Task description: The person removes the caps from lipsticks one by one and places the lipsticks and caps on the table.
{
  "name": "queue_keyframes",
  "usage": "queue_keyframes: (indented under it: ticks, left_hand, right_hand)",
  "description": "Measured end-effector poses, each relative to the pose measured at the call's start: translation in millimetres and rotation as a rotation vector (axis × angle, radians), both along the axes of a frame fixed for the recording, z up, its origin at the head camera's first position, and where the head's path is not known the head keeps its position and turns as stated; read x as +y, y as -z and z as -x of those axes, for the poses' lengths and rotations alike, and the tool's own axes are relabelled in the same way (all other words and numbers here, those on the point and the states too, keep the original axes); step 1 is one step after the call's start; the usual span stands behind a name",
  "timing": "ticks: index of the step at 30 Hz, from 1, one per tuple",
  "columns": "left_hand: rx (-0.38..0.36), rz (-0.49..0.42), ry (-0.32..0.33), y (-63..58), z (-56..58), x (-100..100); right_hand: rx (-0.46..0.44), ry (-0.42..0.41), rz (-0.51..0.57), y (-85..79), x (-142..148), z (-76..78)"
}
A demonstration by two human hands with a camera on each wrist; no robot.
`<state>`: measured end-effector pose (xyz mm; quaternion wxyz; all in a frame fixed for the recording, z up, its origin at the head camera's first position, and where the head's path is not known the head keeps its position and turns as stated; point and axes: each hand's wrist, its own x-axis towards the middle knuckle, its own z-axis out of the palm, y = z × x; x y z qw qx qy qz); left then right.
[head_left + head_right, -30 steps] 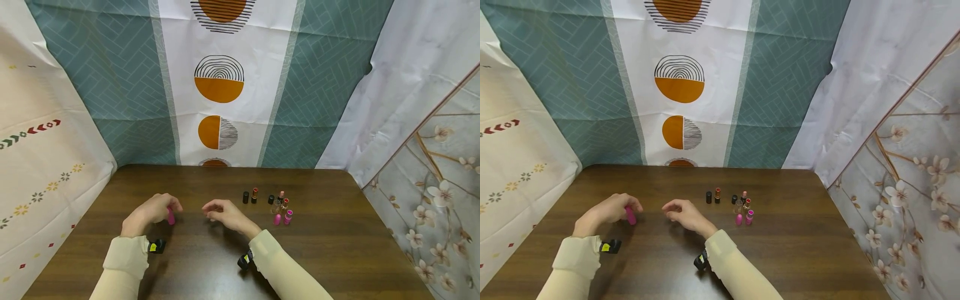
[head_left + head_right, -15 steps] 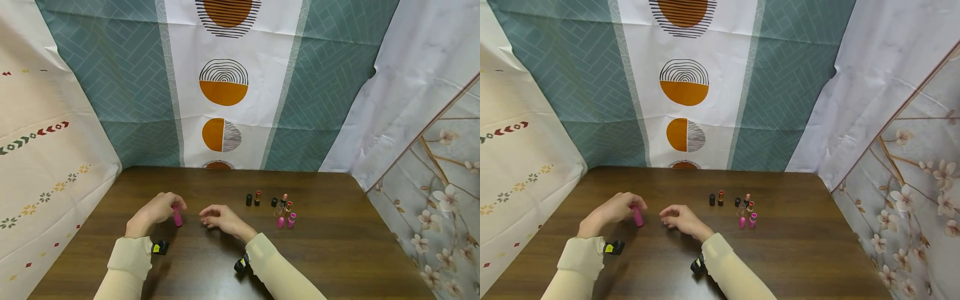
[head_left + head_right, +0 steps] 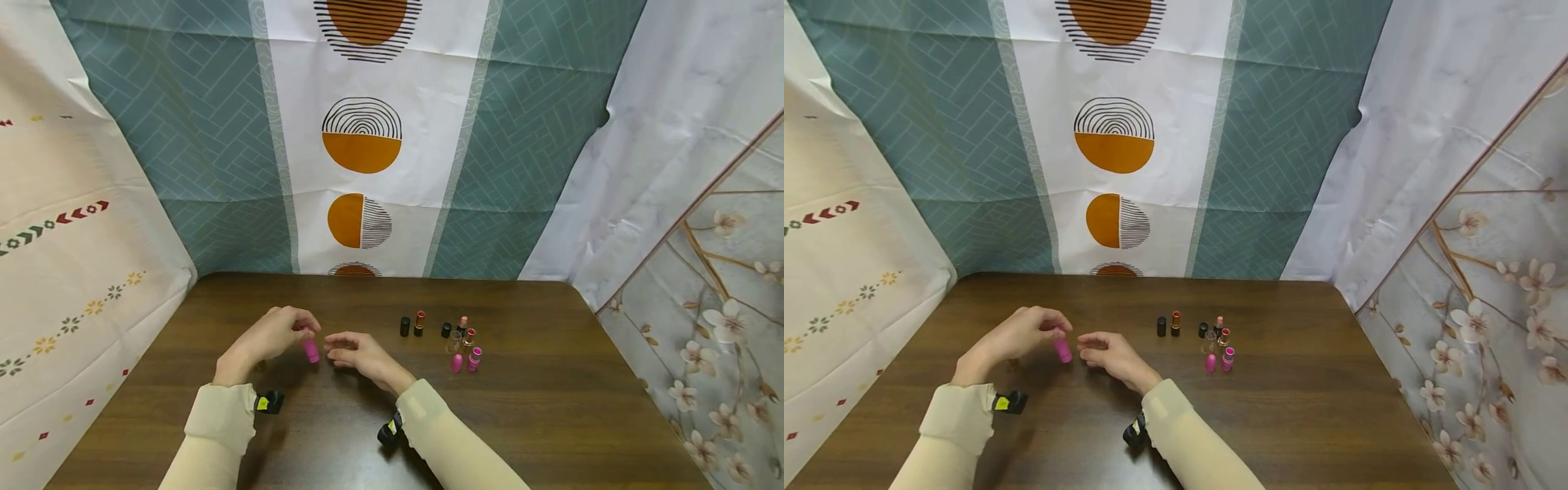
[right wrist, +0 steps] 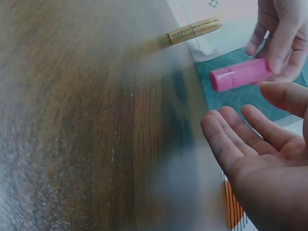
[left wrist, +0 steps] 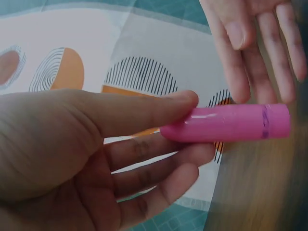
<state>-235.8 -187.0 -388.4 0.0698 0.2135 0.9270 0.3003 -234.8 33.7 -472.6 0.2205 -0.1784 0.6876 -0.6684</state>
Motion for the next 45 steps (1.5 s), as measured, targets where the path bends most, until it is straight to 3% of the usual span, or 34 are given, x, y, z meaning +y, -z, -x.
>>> queue_keyframes:
  ticks: [6, 19, 31, 36, 41, 45]
  left_hand:
    - [0.013, -0.066, 0.007, 0.2, 0.3, 6]
    - [0.050, -0.092, 0.008, 4.0, 2.5, 16]
    - [0.090, -0.153, -0.016, 14.8, 5.5, 21]
    - [0.089, -0.244, -0.070, 22.0, 6.5, 29]
    - [0.042, -0.398, -0.141, 31.0, 8.3, 46]
    - [-0.004, -0.544, -0.137, 37.3, 10.1, 61]
  right_hand:
    - [-0.040, -0.003, 0.028, -2.4, -2, -0.8]
    - [-0.021, -0.032, 0.102, -2.1, -7, 1.2]
    - [-0.049, -0.011, 0.163, -1.0, -4, 1.8]
    - [-0.059, 0.022, 0.202, -1.6, 3, 3.2]
    - [-0.054, 0.066, 0.222, -1.8, 13, 5.4]
    - [-0.054, 0.089, 0.216, -4.9, 26, 5.7]
